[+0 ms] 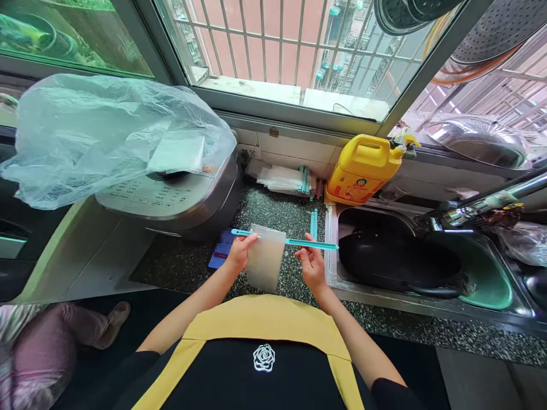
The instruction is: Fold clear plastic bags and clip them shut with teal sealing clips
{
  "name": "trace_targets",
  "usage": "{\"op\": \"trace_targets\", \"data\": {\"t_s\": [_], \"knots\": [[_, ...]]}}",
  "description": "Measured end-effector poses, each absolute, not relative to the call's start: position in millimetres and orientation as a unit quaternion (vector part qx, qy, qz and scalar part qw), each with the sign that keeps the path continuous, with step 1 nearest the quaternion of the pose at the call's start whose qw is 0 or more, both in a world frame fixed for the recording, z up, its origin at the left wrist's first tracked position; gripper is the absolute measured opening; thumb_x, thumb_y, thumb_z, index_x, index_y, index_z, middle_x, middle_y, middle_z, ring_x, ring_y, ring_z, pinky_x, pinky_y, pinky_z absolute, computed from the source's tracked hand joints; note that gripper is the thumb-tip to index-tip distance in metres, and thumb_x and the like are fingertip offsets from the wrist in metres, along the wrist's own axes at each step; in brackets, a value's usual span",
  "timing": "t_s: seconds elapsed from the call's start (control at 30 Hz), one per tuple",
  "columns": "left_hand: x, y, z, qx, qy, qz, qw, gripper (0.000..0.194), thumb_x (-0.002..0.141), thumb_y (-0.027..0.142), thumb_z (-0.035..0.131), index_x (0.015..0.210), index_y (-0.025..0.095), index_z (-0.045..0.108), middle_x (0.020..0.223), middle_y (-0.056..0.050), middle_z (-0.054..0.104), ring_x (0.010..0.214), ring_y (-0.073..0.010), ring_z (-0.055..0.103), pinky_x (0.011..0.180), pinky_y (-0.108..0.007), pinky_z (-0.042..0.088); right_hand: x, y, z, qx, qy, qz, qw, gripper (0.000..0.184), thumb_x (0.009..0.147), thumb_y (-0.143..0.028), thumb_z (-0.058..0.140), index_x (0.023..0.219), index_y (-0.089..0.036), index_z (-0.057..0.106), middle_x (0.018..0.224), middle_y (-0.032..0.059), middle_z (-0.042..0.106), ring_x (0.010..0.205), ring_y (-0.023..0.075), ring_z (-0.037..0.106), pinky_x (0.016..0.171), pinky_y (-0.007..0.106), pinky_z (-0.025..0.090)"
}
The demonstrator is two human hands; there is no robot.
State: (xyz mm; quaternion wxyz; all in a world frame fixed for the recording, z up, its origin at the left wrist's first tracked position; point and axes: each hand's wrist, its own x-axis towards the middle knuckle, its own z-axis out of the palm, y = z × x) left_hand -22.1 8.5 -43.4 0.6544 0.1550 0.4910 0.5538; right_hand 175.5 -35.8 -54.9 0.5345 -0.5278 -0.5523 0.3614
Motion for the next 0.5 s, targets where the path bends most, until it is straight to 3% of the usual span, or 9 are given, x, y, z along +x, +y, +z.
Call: {"op": "trace_targets", "data": {"t_s": [0.17,0.37,0.5], "knots": [[-12,1,-30,0.16,0.476,0.543,0.673,0.03,0.04,0.033,0.082,0.054,0.013,0.065,0.051,0.0,0.064,0.047,-0.0108,0.055,0.054,-0.024,0.043,177,-42,-44,-0.492,-0.613,0.24,0.57,0.024,0.092,-0.031,0.048,0.11,-0.027,0.063,0.088,0.0041,0.064,0.065,0.0134,0.06,0.059,0.029,0.053],[-4,-6,-12,0.186,0.463,0.537,0.68,0.029,0.041,0.033,0.082,0.055,0.013,0.066,0.053,-0.001,0.066,0.048,-0.0122,0.057,0.055,-0.025,0.046,181,-43,-17,-0.44,-0.691,0.122,0.56,0.03,0.087,-0.013,0.052,0.11,-0.029,0.063,0.095,0.0044,0.061,0.084,0.0159,0.061,0.069,0.032,0.053],[-2,-11,-3,0.226,0.464,0.534,0.67,0.027,0.045,0.034,0.081,0.056,0.013,0.067,0.055,-0.002,0.066,0.05,-0.0128,0.057,0.056,-0.026,0.046,180,-45,0,-0.43,-0.699,0.108,0.561,0.026,0.087,-0.014,0.052,0.105,-0.029,0.065,0.094,0.0045,0.059,0.084,0.0163,0.059,0.068,0.032,0.052]]}}
